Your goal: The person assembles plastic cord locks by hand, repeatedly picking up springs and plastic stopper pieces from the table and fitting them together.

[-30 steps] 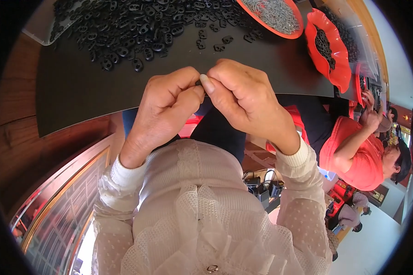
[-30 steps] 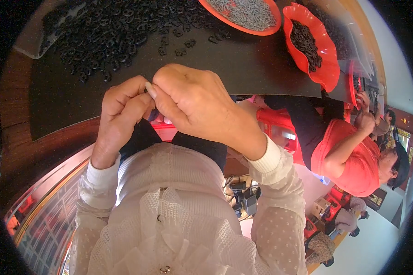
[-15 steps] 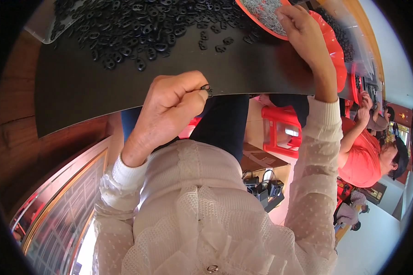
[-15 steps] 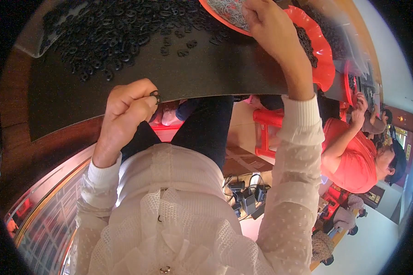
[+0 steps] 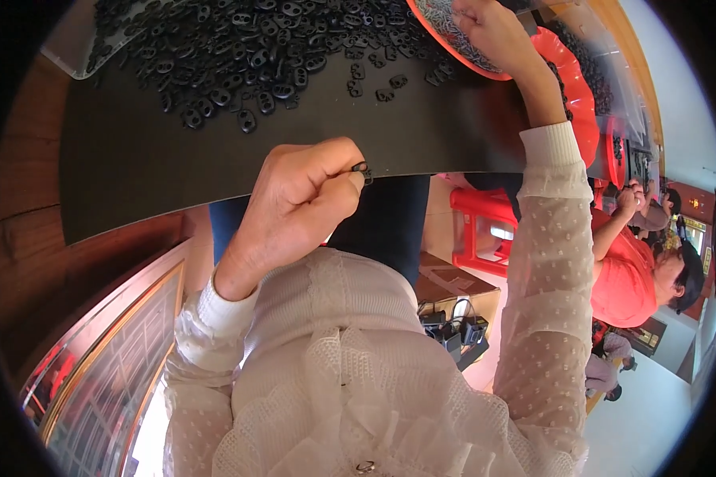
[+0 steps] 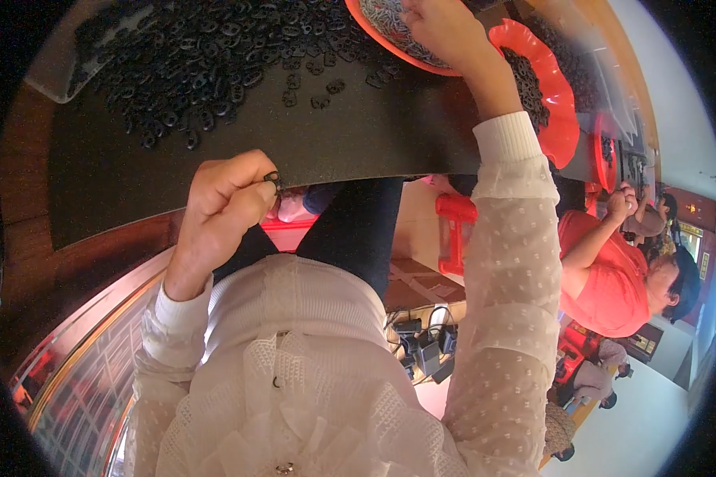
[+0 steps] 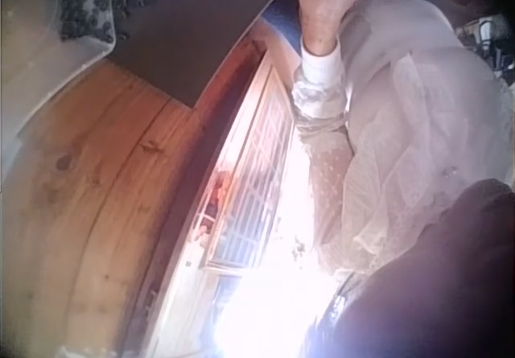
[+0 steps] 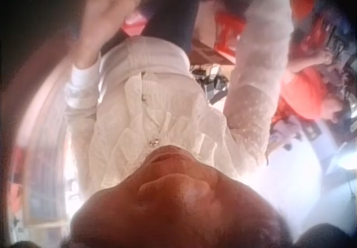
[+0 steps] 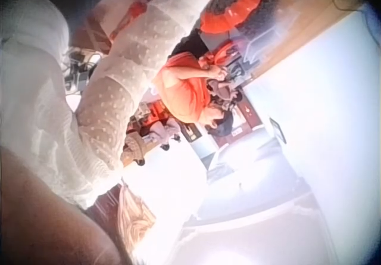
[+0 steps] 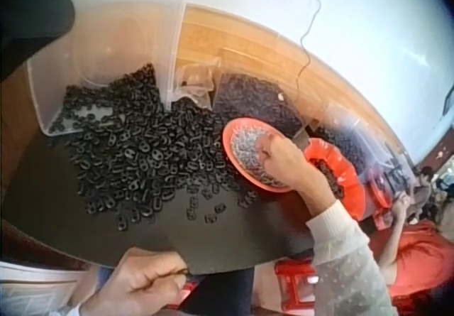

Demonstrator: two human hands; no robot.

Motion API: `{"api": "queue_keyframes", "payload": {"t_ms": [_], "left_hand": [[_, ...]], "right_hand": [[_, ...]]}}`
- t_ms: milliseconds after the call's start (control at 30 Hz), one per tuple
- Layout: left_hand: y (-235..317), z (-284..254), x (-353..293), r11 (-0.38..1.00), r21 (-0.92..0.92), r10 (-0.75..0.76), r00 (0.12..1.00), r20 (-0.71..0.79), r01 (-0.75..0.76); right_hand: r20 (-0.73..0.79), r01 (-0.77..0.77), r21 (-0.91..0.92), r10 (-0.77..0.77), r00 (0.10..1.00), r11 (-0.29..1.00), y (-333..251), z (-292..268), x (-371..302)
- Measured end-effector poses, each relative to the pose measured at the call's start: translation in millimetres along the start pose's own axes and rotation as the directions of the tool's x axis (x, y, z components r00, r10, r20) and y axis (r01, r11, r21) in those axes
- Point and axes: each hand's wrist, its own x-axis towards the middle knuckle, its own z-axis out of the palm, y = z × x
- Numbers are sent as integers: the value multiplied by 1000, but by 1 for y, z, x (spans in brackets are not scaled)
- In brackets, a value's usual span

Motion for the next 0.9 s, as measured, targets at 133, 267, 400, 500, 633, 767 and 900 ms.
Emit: {"api": "queue_keyframes", "payload": {"t_ms": [133,267,400,500,633,767,900], "left_hand": [[0,-2,0,1000,20,19,1000,11,-19],[1,-1,1,1000,8,22,1000,15,-22],[1,-1,0,1000,24,16,1000,10,-16],[1,-1,0,999,22,35,999,-4,-35],[1,0,1,999,29,41,999,6,-41],[0,0,0,999,30,21,1000,5,-21],[1,-1,0,999,39,25,1000,-7,-24]], "right_hand": [[251,-62,-26,66,966,998,2,-13,-2],[112,-73,-143,89,990,987,0,-21,-7],[319,-19,137,-26,947,990,-4,-23,-4],[171,18,18,-21,985,1000,-13,-21,-7],[125,-74,-108,87,988,991,8,-13,-4],[186,-65,-28,69,980,997,-10,-13,5],[173,-106,-121,126,977,987,-23,-6,5]]}}
